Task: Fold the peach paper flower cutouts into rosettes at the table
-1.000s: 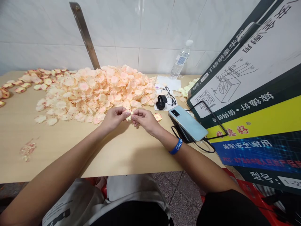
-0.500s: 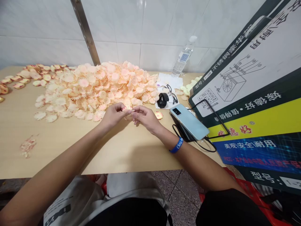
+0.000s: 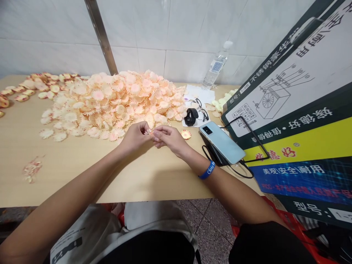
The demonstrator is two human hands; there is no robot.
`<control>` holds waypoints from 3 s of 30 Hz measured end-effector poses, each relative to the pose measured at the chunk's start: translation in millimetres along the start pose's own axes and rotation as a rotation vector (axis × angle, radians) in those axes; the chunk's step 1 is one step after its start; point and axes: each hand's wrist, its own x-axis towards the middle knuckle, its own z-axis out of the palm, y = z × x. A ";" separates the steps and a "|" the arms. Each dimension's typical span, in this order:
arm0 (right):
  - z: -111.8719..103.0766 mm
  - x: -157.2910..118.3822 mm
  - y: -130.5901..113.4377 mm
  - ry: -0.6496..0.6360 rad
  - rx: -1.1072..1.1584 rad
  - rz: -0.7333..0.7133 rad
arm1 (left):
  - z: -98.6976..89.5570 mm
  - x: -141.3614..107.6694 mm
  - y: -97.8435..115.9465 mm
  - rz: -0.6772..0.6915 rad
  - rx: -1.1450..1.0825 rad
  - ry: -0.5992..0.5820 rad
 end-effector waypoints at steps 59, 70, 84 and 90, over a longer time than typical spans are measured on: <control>-4.2 2.2 -1.3 0.048 -0.072 -0.120 | -10.7 5.3 -0.1 -0.060 -0.123 -0.173; -2.0 -5.2 -5.9 0.170 -0.197 -0.274 | -31.8 23.1 -11.1 -0.192 -0.635 0.243; 1.0 -5.4 1.5 0.168 -0.281 -0.323 | -11.1 11.4 -10.2 -0.172 -0.470 -0.076; 2.5 -6.4 2.6 0.142 -0.414 -0.428 | -3.7 7.1 -10.1 -0.195 -0.521 -0.216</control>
